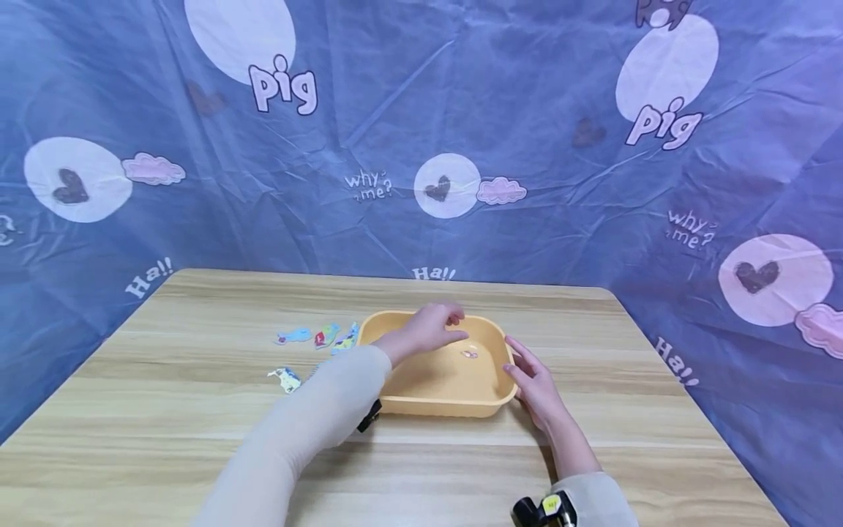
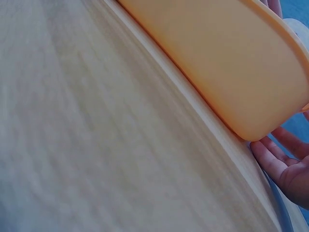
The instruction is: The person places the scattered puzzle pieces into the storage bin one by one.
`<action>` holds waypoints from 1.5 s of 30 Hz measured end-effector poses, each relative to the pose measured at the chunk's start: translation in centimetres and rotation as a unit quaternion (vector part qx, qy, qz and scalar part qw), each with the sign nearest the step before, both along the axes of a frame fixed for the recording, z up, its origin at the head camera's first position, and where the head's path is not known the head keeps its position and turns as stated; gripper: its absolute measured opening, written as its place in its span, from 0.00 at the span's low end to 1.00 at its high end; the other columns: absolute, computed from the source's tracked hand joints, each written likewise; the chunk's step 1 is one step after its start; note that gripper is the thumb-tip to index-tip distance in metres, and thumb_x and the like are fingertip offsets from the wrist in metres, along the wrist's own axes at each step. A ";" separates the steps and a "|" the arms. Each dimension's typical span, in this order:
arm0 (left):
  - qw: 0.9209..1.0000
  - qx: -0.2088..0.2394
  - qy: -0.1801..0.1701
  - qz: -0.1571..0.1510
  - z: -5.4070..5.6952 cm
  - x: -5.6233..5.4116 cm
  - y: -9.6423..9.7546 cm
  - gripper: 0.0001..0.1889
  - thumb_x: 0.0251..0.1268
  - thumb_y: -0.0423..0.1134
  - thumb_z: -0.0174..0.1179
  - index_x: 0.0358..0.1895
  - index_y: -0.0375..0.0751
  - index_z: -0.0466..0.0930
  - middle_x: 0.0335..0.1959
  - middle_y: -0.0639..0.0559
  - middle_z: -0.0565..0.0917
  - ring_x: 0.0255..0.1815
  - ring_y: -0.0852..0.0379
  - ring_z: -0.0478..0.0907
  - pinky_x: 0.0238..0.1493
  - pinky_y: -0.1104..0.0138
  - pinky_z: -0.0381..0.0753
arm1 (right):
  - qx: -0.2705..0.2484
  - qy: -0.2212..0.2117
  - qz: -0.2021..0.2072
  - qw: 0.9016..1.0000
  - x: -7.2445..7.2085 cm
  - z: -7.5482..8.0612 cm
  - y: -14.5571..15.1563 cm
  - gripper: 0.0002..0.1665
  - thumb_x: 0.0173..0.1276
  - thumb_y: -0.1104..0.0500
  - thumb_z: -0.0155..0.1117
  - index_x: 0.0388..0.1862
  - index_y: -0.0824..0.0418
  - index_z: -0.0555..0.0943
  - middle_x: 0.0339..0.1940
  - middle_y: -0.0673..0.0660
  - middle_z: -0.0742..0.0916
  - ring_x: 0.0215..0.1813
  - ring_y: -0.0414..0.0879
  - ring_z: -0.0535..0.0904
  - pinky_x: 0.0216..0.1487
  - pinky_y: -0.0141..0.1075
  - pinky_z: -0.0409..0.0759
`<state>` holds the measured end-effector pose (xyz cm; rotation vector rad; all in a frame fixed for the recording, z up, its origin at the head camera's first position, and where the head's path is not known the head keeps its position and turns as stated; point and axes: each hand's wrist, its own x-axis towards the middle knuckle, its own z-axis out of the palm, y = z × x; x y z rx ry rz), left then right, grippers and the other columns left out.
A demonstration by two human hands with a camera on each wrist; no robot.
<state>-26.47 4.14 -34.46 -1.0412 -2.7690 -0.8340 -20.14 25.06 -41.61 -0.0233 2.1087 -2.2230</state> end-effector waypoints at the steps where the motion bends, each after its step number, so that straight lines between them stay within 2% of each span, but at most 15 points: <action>1: 1.000 0.014 -0.007 -0.002 0.3 0.1 -0.4 0.18 0.52 0.40 0.60 0.42 0.31 0.74 0.35 0.47 0.78 0.38 0.55 0.74 0.42 0.70 0.70 | 0.001 0.001 0.001 1.000 0.0 0.0 0.0 0.32 0.60 0.66 0.52 0.64 0.56 0.58 0.57 0.66 0.66 0.50 0.54 0.69 0.42 0.41 0.75; 6: 0.997 0.076 -0.025 -0.002 1.8 0.6 -2.4 0.17 0.52 0.40 0.60 0.43 0.32 0.74 0.36 0.44 0.78 0.39 0.53 0.74 0.44 0.69 0.70 | 0.006 0.001 -0.005 1.000 0.2 0.2 0.1 0.32 0.60 0.66 0.52 0.64 0.56 0.59 0.56 0.67 0.67 0.49 0.53 0.70 0.41 0.40 0.75; 11: 0.988 0.147 -0.042 0.005 3.2 1.1 -4.8 0.17 0.51 0.38 0.61 0.43 0.32 0.74 0.37 0.43 0.78 0.38 0.53 0.74 0.45 0.66 0.70 | 0.006 0.002 -0.003 1.000 0.3 0.3 0.0 0.32 0.61 0.66 0.51 0.64 0.57 0.58 0.57 0.67 0.66 0.51 0.56 0.68 0.41 0.41 0.75; 15: 0.981 0.190 -0.039 0.029 4.2 1.8 -7.3 0.16 0.50 0.37 0.61 0.41 0.32 0.74 0.36 0.44 0.78 0.38 0.54 0.74 0.45 0.64 0.70 | 0.010 0.007 -0.002 1.000 0.4 0.4 -0.1 0.32 0.61 0.66 0.51 0.64 0.57 0.57 0.57 0.67 0.66 0.52 0.57 0.67 0.41 0.41 0.75; 18: 0.976 0.207 -0.038 0.052 4.5 2.3 -9.3 0.13 0.51 0.36 0.61 0.40 0.33 0.75 0.35 0.44 0.79 0.37 0.54 0.74 0.44 0.64 0.70 | 0.014 0.008 -0.006 1.000 0.4 0.4 -0.2 0.32 0.61 0.66 0.51 0.64 0.57 0.58 0.57 0.67 0.66 0.51 0.56 0.68 0.41 0.41 0.75; 22: 0.974 0.214 -0.045 0.063 4.1 3.0 -11.6 0.14 0.52 0.35 0.60 0.42 0.32 0.74 0.35 0.43 0.78 0.38 0.53 0.74 0.44 0.62 0.70 | 0.018 0.011 -0.008 1.000 0.3 0.4 -0.1 0.31 0.61 0.65 0.51 0.64 0.57 0.58 0.57 0.67 0.67 0.51 0.56 0.69 0.40 0.40 0.75; 29: 0.979 0.185 -0.051 0.071 2.9 4.4 -14.3 0.18 0.53 0.35 0.59 0.46 0.30 0.71 0.37 0.42 0.78 0.40 0.52 0.74 0.45 0.56 0.69 | 0.019 0.007 -0.013 1.000 0.2 0.4 -0.5 0.31 0.61 0.66 0.51 0.64 0.57 0.58 0.56 0.67 0.67 0.50 0.55 0.69 0.40 0.40 0.75; 36: 0.980 0.172 -0.033 0.094 1.8 5.7 -16.1 0.17 0.51 0.34 0.60 0.45 0.31 0.72 0.36 0.44 0.78 0.39 0.51 0.74 0.44 0.57 0.71 | 0.017 0.005 -0.013 1.000 0.2 0.5 -0.5 0.31 0.61 0.66 0.51 0.64 0.56 0.58 0.56 0.67 0.67 0.51 0.55 0.68 0.40 0.40 0.75; 42: 0.979 0.164 -0.049 0.112 0.7 6.5 -17.5 0.18 0.51 0.35 0.61 0.46 0.31 0.72 0.37 0.42 0.78 0.39 0.50 0.74 0.43 0.55 0.71 | 0.018 0.010 -0.010 1.000 0.2 0.4 -0.5 0.31 0.61 0.66 0.51 0.64 0.57 0.58 0.56 0.67 0.67 0.51 0.56 0.68 0.40 0.40 0.75; 45: 0.981 0.145 -0.050 0.121 0.1 6.9 -18.1 0.18 0.51 0.35 0.61 0.45 0.32 0.72 0.38 0.43 0.78 0.40 0.50 0.74 0.43 0.53 0.69 | 0.016 0.011 -0.012 1.000 0.2 0.5 -0.5 0.31 0.61 0.66 0.50 0.64 0.57 0.58 0.56 0.67 0.67 0.50 0.55 0.69 0.39 0.40 0.76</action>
